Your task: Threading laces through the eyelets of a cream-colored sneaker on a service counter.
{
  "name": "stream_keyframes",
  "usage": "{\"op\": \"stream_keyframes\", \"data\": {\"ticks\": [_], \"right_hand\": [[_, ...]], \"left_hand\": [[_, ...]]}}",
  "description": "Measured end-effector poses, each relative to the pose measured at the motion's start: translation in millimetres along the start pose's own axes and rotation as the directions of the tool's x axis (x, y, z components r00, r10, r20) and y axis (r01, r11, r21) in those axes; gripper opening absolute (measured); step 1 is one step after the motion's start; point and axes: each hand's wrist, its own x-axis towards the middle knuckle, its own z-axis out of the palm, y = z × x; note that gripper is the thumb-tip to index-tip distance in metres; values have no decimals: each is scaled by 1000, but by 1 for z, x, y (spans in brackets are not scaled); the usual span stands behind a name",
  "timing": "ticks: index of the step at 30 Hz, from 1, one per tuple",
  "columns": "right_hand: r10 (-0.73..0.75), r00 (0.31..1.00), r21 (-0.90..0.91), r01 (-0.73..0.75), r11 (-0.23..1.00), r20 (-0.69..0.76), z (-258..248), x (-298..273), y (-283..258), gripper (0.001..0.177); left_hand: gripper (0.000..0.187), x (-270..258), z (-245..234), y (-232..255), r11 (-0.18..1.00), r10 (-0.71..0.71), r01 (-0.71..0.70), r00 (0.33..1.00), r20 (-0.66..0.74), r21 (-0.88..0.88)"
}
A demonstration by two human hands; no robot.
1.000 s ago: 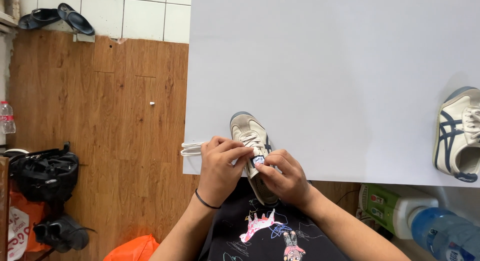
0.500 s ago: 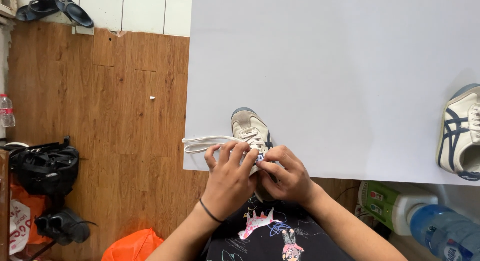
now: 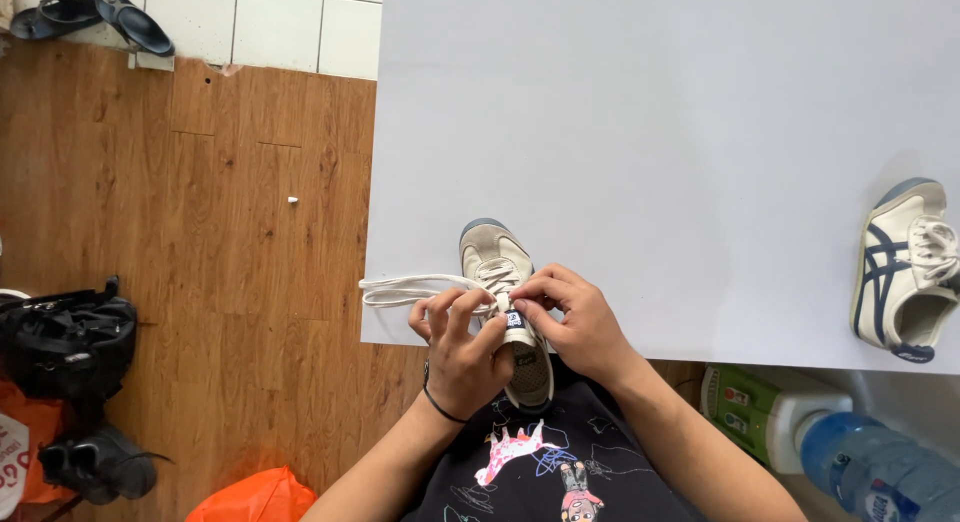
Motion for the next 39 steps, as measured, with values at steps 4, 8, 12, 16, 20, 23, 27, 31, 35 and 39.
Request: {"op": "stream_keyframes", "data": {"ticks": [4, 8, 12, 16, 20, 23, 27, 31, 35, 39], "right_hand": [[-37, 997, -142, 46, 989, 62, -3, 5, 3, 10], [-109, 993, -226, 116, 967, 45, -9, 5, 11, 18], [228, 966, 593, -114, 797, -121, -35, 3, 19, 11], [323, 926, 817, -30, 575, -193, -132, -4, -21, 21], [390, 477, 579, 358, 732, -788, -245, -28, 28, 27], [-41, 323, 21, 186, 982, -946, -267, -38, 69, 17], [0, 810, -567, -411, 714, -587, -202, -22, 68, 26], [-249, 905, -927, -289, 238, -346, -104, -16, 118, 67], [-10, 999, -619, -11, 785, -31, -24, -7, 19, 50], [195, 977, -443, -139, 885, 82, -9, -7, -11, 48]], "left_hand": [[17, -9, 5, -3, 1000, -14, 15, 999, -40, 20], [28, -17, 13, -6, 999, -28, 30, 998, -62, 42], [53, -22, 18, -8, 994, -91, 97, 991, -97, 57], [64, -11, 10, 1, 988, -133, 143, 982, -131, 63], [80, -9, -2, 7, 971, -237, 238, 969, 73, -6], [80, -4, -5, 8, 963, -242, 255, 962, 129, -91], [81, -3, -6, 3, 958, -240, 263, 954, 178, -118], [78, 3, -13, -3, 967, -231, 248, 949, 214, -58], [75, 13, -28, -4, 974, -185, 217, 926, 328, -65], [75, 16, -42, 3, 950, -237, 299, 877, 419, -87]]}}
